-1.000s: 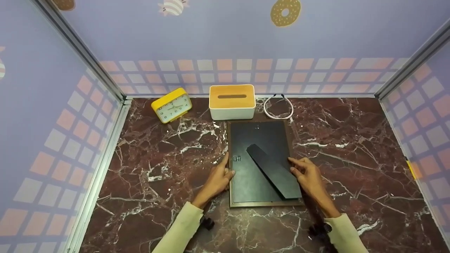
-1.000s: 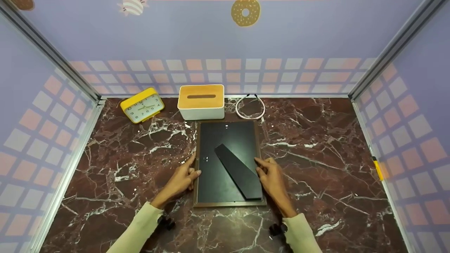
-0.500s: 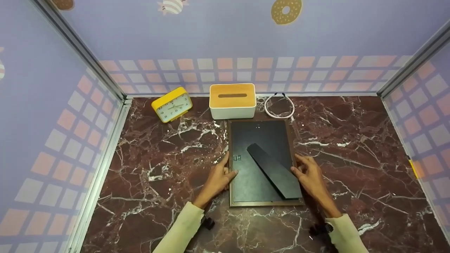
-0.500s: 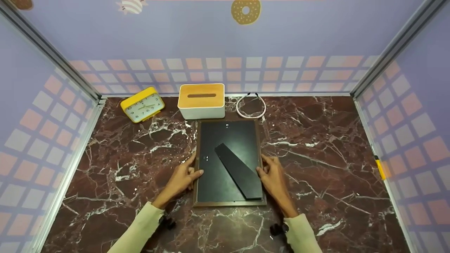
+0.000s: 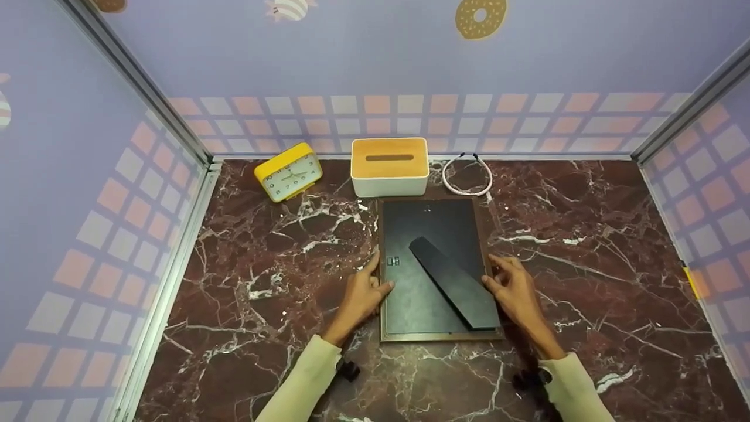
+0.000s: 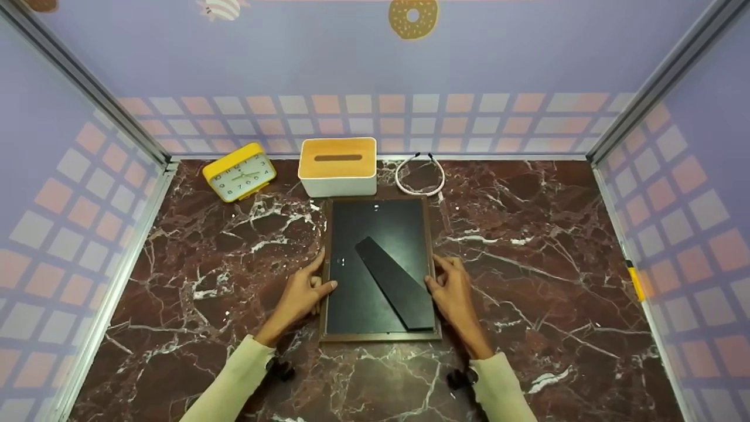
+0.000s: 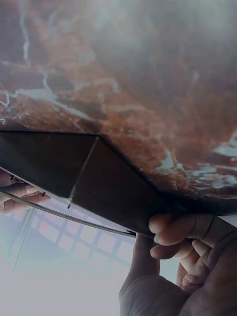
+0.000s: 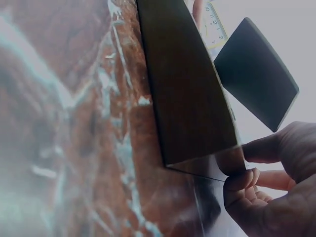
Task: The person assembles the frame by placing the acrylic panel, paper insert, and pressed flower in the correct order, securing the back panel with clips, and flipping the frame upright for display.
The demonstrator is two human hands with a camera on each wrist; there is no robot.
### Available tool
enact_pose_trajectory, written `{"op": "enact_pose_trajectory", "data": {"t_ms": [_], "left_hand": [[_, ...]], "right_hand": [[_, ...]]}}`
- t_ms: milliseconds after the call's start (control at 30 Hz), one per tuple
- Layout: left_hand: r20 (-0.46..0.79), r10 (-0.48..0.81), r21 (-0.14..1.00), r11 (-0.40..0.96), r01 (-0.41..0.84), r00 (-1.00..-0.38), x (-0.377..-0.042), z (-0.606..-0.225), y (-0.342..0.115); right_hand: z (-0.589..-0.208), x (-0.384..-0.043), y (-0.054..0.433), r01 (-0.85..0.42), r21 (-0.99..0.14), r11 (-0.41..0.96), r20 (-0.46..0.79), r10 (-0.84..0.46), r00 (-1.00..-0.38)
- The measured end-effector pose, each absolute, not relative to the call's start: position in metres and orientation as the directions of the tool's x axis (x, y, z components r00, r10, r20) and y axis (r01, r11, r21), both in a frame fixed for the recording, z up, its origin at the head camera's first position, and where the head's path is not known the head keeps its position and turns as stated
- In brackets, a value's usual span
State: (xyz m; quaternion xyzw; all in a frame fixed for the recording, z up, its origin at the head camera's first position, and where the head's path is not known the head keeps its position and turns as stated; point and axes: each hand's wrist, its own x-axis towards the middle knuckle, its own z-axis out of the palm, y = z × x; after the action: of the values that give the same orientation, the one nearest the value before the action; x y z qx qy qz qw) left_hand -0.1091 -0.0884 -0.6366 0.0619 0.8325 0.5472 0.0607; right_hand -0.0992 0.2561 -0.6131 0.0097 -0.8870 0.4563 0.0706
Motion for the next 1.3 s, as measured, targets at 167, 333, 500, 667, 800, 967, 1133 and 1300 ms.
{"op": "enact_pose_trajectory", "data": {"t_ms": [167,333,500,667,800,967,1133,1300], "left_hand": [[-0.060,0.153,0.914,0.405,0.008,-0.986,-0.110,-0.638,-0.088],[-0.013,0.201,0.934,0.353,0.060,-0.980,-0.109,-0.632,-0.091],[-0.089,0.237,0.949,0.315,-0.010,-0.967,-0.106,-0.613,-0.094],[-0.055,0.205,0.930,0.368,0.025,-0.977,-0.109,-0.610,-0.097],[0.044,0.173,0.899,0.423,0.114,-0.984,-0.115,-0.618,-0.099],[0.153,0.153,0.883,0.422,0.205,-0.976,-0.120,-0.612,-0.101],[0.263,0.157,0.855,0.420,0.305,-0.952,-0.130,-0.624,-0.104],[0.304,0.185,0.839,0.412,0.355,-0.935,-0.138,-0.628,-0.103]], "right_hand": [[-0.614,-0.098,0.257,-0.084,-0.816,0.572,0.132,0.044,-0.990],[-0.615,-0.098,0.258,-0.079,-0.822,0.564,0.133,0.055,-0.990],[-0.617,-0.095,0.260,-0.059,-0.838,0.543,0.110,0.061,-0.992],[-0.617,-0.095,0.263,-0.045,-0.863,0.504,0.088,0.061,-0.994],[-0.615,-0.095,0.263,-0.031,-0.886,0.463,0.066,0.059,-0.996],[-0.611,-0.094,0.259,-0.030,-0.896,0.443,0.077,0.088,-0.993],[-0.610,-0.094,0.258,-0.067,-0.891,0.449,0.123,0.095,-0.988],[-0.613,-0.092,0.261,-0.114,-0.888,0.446,0.159,0.066,-0.985]]}}
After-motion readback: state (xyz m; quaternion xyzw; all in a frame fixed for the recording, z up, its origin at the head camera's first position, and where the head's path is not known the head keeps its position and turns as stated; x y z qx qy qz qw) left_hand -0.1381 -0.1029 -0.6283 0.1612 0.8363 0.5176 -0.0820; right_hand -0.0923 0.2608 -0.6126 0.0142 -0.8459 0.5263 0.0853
